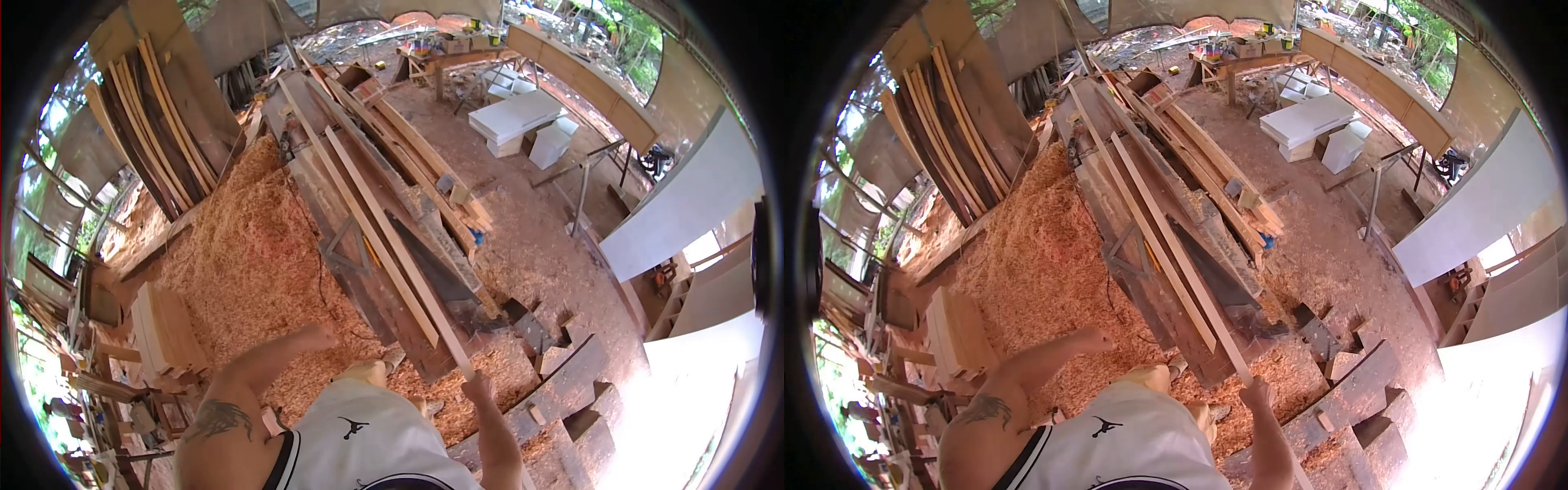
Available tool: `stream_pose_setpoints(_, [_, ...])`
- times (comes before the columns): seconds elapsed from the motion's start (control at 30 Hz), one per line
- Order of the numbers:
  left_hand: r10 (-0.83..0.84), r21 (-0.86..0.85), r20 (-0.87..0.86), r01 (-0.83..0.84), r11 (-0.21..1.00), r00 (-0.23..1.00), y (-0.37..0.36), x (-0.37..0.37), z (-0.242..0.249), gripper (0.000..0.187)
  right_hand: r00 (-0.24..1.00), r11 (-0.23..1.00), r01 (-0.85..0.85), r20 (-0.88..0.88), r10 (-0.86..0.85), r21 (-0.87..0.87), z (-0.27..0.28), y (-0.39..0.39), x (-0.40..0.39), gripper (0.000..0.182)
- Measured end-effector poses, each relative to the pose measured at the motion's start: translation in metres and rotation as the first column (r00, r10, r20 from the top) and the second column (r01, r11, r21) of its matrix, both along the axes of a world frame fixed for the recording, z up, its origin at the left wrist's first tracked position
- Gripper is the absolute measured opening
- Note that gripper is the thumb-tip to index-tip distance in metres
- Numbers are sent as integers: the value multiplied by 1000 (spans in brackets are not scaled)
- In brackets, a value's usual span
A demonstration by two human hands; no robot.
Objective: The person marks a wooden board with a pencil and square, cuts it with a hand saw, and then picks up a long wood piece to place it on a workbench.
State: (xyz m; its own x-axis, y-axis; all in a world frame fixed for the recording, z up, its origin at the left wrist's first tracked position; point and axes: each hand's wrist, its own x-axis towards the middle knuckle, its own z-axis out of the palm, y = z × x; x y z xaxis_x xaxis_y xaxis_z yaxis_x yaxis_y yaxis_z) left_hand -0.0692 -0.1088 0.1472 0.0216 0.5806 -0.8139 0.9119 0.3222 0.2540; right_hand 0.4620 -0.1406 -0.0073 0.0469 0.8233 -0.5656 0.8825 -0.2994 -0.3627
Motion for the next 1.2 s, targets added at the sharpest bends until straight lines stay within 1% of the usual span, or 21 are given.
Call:
stream_pose_setpoints(0.1, [53,0,-21,-53,999,998,-8,19,7,46,999,999,-31,-28,32,43,12,0,0,51])
stream_pose_setpoints(0.2, [-6,94,11,4,996,1000,-27,20,-9,47,996,1000,-20,-85,20,7,8,2,7,53])
stream_pose_setpoints(0.3, [-51,54,-21,52,997,999,-50,17,-26,48,987,997,-44,-149,54,69,1,-1,16,58])
stream_pose_setpoints(0.4, [-80,-53,-76,76,996,994,-79,13,-53,47,976,994,-16,-217,38,104,-17,-11,32,66])
stream_pose_setpoints(0.43, [-75,-56,-48,72,996,996,-87,19,-51,47,978,998,-6,-210,20,67,-19,-16,38,68])
stream_pose_setpoints(0.5, [-59,-50,-5,58,997,998,-98,33,-31,46,979,1000,11,-205,-9,5,-26,-19,48,71])
stream_pose_setpoints(0.57, [5,-33,23,-4,999,1000,-107,35,-36,45,961,997,68,-265,-75,-36,-56,-30,60,75])
stream_pose_setpoints(0.6, [34,-20,39,-33,999,999,-110,38,-37,44,950,997,72,-302,-78,-30,-77,-39,72,77])
stream_pose_setpoints(0.63, [-4,3,22,4,1000,1000,-109,42,-39,44,938,997,77,-337,-81,-24,-92,-43,79,80])
stream_pose_setpoints(0.7, [-77,40,-11,77,996,997,-104,51,-41,44,936,995,56,-344,-80,-77,-65,-51,89,86])
stream_pose_setpoints(0.8, [-16,51,-58,19,999,998,-96,71,-26,45,973,999,44,-228,-47,-18,-39,-62,99,89])
stream_pose_setpoints(0.83, [-35,109,-39,39,993,999,-96,68,-39,45,970,997,59,-236,-67,-42,-28,-66,104,93])
stream_pose_setpoints(0.87, [-56,166,-20,58,984,998,-94,64,-57,45,966,997,73,-245,-79,-33,-23,-69,107,94])
stream_pose_setpoints(0.9, [-78,221,-3,76,972,997,-94,61,-70,45,962,996,88,-256,-91,-25,-36,-75,115,94])
stream_pose_setpoints(0.93, [-114,225,7,110,968,993,-94,62,-72,46,958,995,103,-267,-104,-18,-44,-79,120,95])
stream_pose_setpoints(1.0, [-189,236,25,178,955,982,-88,64,-76,48,975,994,104,-193,-110,-44,-16,-87,121,94])
stream_pose_setpoints(1.03, [-191,219,14,183,958,981,-85,69,-71,48,981,993,105,-157,-113,-56,0,-89,120,94])
stream_pose_setpoints(1.13, [-193,164,-1,190,968,981,-76,85,-53,48,985,993,115,-128,-116,-18,6,-102,124,93])
stream_pose_setpoints(1.2, [-189,119,9,186,975,982,-71,90,-50,47,975,987,158,-161,-153,19,7,-112,128,88])
